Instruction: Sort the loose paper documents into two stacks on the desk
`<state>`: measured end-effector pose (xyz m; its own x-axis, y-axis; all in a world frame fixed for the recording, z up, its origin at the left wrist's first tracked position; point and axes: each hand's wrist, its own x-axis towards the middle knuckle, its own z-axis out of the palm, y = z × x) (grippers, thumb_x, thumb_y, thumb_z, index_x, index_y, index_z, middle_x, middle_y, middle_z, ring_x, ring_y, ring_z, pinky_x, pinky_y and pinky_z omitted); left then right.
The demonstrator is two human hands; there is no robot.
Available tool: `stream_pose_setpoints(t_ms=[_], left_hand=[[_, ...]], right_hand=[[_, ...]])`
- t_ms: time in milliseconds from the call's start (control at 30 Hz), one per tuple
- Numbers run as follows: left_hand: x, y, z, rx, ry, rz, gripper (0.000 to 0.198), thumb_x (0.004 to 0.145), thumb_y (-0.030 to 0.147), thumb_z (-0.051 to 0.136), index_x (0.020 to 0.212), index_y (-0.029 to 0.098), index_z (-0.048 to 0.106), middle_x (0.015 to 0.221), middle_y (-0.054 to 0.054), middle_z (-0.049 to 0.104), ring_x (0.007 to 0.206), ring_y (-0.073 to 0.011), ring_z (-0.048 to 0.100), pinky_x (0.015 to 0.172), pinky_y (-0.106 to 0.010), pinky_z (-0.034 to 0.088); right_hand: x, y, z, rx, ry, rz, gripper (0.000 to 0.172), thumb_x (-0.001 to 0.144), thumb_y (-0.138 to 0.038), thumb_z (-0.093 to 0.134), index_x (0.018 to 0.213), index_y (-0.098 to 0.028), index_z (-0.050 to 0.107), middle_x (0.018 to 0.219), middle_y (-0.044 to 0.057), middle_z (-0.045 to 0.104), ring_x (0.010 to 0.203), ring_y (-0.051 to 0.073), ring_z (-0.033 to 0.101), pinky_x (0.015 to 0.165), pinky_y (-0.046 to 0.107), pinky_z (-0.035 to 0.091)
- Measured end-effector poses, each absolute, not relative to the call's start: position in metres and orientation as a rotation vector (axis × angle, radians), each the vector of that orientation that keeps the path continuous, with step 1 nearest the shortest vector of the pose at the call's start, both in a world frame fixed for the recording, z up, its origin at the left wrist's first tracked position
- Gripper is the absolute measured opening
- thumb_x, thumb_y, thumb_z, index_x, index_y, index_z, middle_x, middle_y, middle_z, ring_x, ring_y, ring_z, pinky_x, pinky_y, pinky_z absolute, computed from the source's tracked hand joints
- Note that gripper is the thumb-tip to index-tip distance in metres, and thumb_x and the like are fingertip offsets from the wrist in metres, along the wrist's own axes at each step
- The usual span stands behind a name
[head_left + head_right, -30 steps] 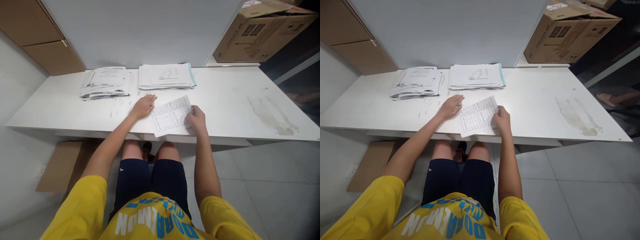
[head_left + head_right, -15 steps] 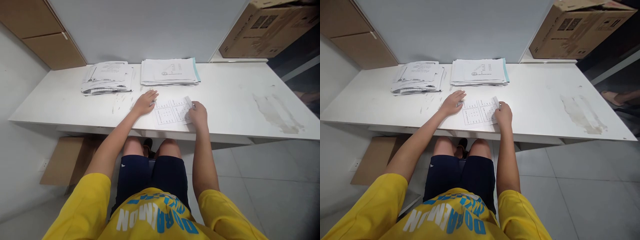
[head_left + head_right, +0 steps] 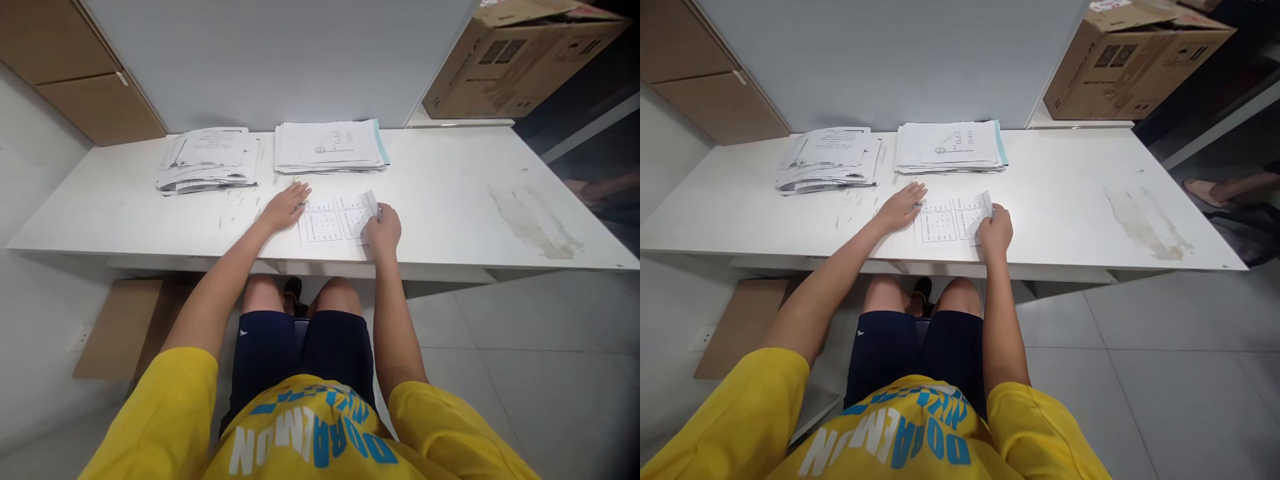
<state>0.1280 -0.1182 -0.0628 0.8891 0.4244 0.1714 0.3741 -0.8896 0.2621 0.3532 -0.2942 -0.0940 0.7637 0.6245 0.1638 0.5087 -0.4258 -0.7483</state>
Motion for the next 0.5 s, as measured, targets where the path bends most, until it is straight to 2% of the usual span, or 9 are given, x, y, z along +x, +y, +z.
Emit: stream_pose_setpoints(t_ms=[167,267,500], left_hand=[[0.126,-0.110,-0.065,2.832,0.520,0.201,0.056,0.104,0.034,0.024,0.159,0.023,0.025,0.168,-0.002,0.019,0.157,-0.0188,0.010,0.127,-0.042,0.017],[0.124,-0.112,-0.061,2.845,0.536,0.210,0.056,0.104,0.033,0.023,0.159,0.023,0.023,0.169,-0.003,0.018,0.157,-0.0194,0.009,0.127,-0.043,0.018],[0.113,-0.117,-0.056,2.811,0.773,0.499,0.069,0.095,0.027,0.038,0.160,0.016,0.018,0.168,-0.010,0.019,0.157,-0.0241,0.010,0.128,-0.045,0.014]], right_hand=[[0.357,-0.293,-0.096,-2.080,-0.869,0.161,0.056,0.077,-0.015,0.040,0.130,-0.014,0.057,0.125,0.017,0.060,0.118,0.030,0.054,0.105,0.051,0.043],[0.356,-0.294,-0.096,-2.019,-0.876,0.155,0.055,0.078,-0.016,0.040,0.130,-0.014,0.057,0.126,0.017,0.060,0.120,0.030,0.054,0.108,0.052,0.041],[0.343,-0.320,-0.086,-1.701,-0.867,-0.058,0.054,0.086,-0.026,0.037,0.138,-0.019,0.052,0.127,0.014,0.059,0.126,0.026,0.054,0.109,0.046,0.044]])
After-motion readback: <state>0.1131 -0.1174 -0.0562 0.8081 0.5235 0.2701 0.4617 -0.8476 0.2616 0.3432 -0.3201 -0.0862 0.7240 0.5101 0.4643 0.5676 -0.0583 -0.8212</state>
